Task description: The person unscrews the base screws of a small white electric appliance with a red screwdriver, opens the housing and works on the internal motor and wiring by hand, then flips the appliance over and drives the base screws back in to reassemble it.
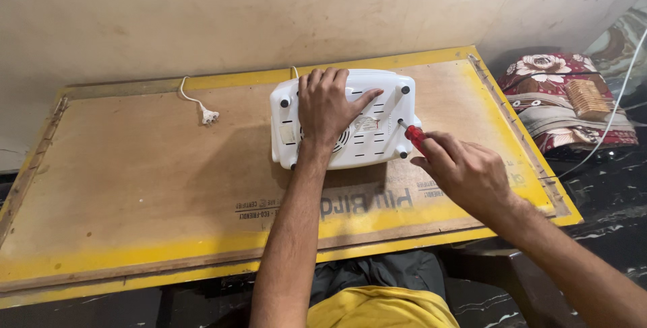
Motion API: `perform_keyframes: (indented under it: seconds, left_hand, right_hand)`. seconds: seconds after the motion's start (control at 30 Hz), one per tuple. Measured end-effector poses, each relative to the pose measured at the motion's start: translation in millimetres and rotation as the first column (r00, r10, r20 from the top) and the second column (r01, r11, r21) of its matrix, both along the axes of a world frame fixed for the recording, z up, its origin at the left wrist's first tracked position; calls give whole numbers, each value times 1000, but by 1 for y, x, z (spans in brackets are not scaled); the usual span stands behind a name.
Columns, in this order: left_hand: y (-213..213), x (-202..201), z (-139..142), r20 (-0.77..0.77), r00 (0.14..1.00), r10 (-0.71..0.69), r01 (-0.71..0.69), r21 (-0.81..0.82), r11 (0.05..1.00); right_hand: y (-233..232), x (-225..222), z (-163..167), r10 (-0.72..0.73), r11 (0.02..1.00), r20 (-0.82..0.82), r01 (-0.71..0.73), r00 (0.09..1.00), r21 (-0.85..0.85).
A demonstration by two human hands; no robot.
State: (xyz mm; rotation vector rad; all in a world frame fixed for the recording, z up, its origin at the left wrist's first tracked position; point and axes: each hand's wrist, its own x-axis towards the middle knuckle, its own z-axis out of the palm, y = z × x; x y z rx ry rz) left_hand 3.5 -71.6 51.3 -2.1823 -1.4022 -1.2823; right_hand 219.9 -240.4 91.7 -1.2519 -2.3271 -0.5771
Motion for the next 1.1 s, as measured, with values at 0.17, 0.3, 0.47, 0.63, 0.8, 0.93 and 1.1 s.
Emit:
perform_keyframes:
  seconds: [0.17, 0.3, 0.47, 0.63, 0.8, 0.93, 1.1]
  left_hand:
    - [-2, -1, 3, 5, 1000, 9, -9, -8, 1000]
    - [-5, -2, 5, 1, 1000, 25, -25, 22, 999]
    - [-8, -1, 6, 1, 1000, 20, -20, -1, 1000]
    - [-11, -2, 4, 12, 1000, 8, -8, 4, 1000]
    - [-8, -1, 8, 23, 999, 25, -25, 2, 1000]
    - [-6, -1, 7, 29, 999, 26, -25, -8, 1000]
    - [-2, 0, 5, 26, 999, 22, -21, -35, 999]
  right_hand:
    - [-8, -8, 4, 20, 1000, -81, -22, 997, -16]
    - [-11, -8, 15, 107, 994, 40, -107, 993, 4]
    - [-3, 0, 9, 90, 994, -3, -90, 996, 66]
    - [4, -7, -14, -50, 984, -78, 62, 996, 166]
    - [-3, -22, -10, 39, 982, -124, -15, 992, 188]
    - [-8, -19, 3, 109, 994, -199, -105, 974, 30]
    - [3, -2, -1, 127, 992, -201, -123, 971, 34]
